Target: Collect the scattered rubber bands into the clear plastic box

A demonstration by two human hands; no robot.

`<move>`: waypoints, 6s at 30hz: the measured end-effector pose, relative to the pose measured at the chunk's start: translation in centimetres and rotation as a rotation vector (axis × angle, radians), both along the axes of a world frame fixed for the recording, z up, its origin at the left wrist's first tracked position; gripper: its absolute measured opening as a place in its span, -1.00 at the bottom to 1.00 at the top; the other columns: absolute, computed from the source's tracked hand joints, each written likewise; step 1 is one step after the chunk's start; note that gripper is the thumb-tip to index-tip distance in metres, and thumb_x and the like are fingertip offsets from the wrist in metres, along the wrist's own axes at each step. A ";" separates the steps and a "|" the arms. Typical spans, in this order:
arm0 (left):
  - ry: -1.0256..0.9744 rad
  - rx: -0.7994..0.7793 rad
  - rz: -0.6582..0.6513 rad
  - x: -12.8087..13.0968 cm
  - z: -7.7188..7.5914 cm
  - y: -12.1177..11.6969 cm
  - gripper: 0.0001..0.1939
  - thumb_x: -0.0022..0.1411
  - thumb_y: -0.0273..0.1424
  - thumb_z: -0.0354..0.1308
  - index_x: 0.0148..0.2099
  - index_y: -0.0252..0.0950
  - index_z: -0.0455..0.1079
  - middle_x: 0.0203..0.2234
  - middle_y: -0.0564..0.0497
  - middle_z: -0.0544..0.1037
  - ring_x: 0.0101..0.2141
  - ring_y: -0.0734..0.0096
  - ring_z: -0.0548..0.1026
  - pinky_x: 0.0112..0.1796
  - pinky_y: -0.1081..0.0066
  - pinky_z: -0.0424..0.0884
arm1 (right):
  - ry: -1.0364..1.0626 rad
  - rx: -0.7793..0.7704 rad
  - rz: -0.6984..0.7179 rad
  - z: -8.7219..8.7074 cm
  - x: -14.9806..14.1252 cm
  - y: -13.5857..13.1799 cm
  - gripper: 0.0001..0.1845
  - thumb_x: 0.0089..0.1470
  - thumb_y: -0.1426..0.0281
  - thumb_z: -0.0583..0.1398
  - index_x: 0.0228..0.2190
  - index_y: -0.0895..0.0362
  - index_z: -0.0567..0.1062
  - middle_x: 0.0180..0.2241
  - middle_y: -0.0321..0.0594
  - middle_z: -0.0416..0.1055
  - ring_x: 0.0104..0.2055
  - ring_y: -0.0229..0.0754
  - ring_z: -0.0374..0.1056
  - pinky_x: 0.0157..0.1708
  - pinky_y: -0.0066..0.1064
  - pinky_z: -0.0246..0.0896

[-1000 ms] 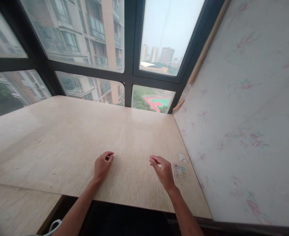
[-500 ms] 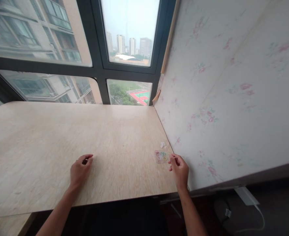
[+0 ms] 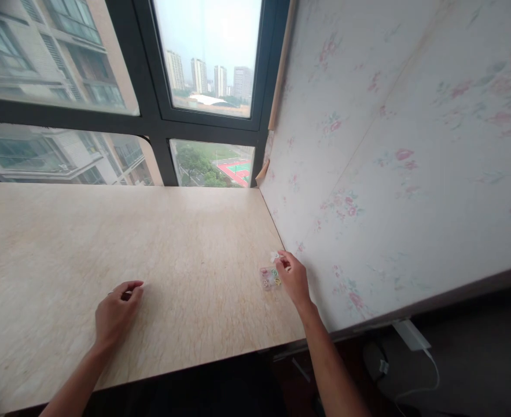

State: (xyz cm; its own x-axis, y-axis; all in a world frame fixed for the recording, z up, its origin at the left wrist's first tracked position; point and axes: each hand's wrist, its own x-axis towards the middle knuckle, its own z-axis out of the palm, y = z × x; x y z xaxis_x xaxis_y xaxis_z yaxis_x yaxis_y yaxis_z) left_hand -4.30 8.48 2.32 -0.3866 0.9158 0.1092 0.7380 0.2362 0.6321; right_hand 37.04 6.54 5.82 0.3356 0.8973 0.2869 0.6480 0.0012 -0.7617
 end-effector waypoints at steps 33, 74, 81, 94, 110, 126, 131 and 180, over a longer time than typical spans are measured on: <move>-0.066 0.042 0.011 -0.3 -0.4 0.0 -0.71 0.09 -0.24 0.01 -0.24 -0.24 0.46 -0.42 -0.04 0.56 -0.38 0.23 0.50 -0.30 0.33 0.34 | -0.673 -0.310 0.641 4.0 1.6 4.3 -0.30 -0.07 0.46 0.30 0.14 0.05 0.32 0.14 -0.09 0.31 0.16 0.01 0.24 0.15 -0.12 0.11; -0.044 0.057 0.023 0.1 0.3 -0.1 -0.73 0.08 -0.26 0.01 -0.27 -0.25 0.46 -0.45 0.00 0.54 -0.41 0.27 0.50 -0.27 0.32 0.38 | -0.600 -0.361 0.756 2.3 1.0 2.4 -0.33 -0.13 0.60 0.25 0.07 0.04 0.40 0.13 -0.16 0.33 0.17 0.00 0.23 0.18 -0.13 0.08; -0.040 0.052 0.021 0.2 0.6 -0.2 -0.75 0.08 -0.26 0.02 -0.28 -0.24 0.45 -0.48 0.01 0.53 -0.42 0.26 0.50 -0.29 0.33 0.39 | -0.555 -0.359 0.765 2.0 1.1 2.4 -0.35 -0.13 0.62 0.23 0.04 -0.01 0.41 0.11 -0.23 0.35 0.17 -0.01 0.22 0.19 -0.13 0.06; 0.055 0.023 0.018 0.6 0.2 -0.1 -0.74 0.13 -0.29 0.00 -0.24 -0.26 0.45 -0.38 -0.03 0.56 -0.38 0.24 0.50 -0.28 0.30 0.38 | -0.585 -0.397 0.813 2.0 1.3 2.4 -0.41 -0.04 0.54 0.23 0.06 0.00 0.39 0.17 -0.19 0.26 0.24 -0.05 0.11 0.23 -0.18 -0.01; -0.094 0.067 -0.894 24.9 -0.8 0.9 -0.27 0.08 -0.28 0.21 0.26 -0.31 0.07 0.14 -0.23 0.32 0.15 0.02 0.23 0.08 0.04 0.14 | -0.382 -0.403 0.614 -0.1 3.7 1.0 -0.18 0.01 0.43 0.22 0.26 0.03 0.07 0.29 -0.09 0.03 0.32 -0.12 -0.07 0.28 -0.12 -0.18; -0.092 0.019 -0.942 25.6 -1.1 2.1 -0.20 0.08 -0.17 0.24 0.28 -0.31 0.03 0.12 -0.24 0.34 0.13 0.03 0.26 0.08 0.08 0.14 | -0.456 -0.313 0.654 -0.1 3.6 1.7 -0.36 0.07 0.43 0.22 0.19 0.02 0.25 0.19 -0.12 0.23 0.26 -0.08 0.07 0.24 -0.06 -0.03; -0.094 0.017 -0.951 25.4 -1.1 2.1 -0.20 0.08 -0.16 0.23 0.29 -0.28 0.02 0.11 -0.23 0.35 0.13 0.03 0.27 0.08 0.07 0.15 | -0.450 -0.316 0.652 -0.6 3.8 1.8 -0.35 0.07 0.43 0.21 0.19 -0.02 0.24 0.20 -0.14 0.22 0.26 -0.08 0.07 0.24 -0.03 -0.05; -0.028 0.062 -0.980 25.6 0.2 1.5 -0.48 0.15 -0.20 0.19 0.13 -0.19 0.23 0.06 -0.10 0.42 0.11 0.09 0.28 -0.01 0.14 0.16 | -0.105 -0.418 0.530 -1.4 3.3 1.2 -0.28 -0.06 0.52 0.18 0.18 0.04 0.27 0.26 -0.17 0.11 0.32 -0.14 -0.07 0.30 -0.12 -0.27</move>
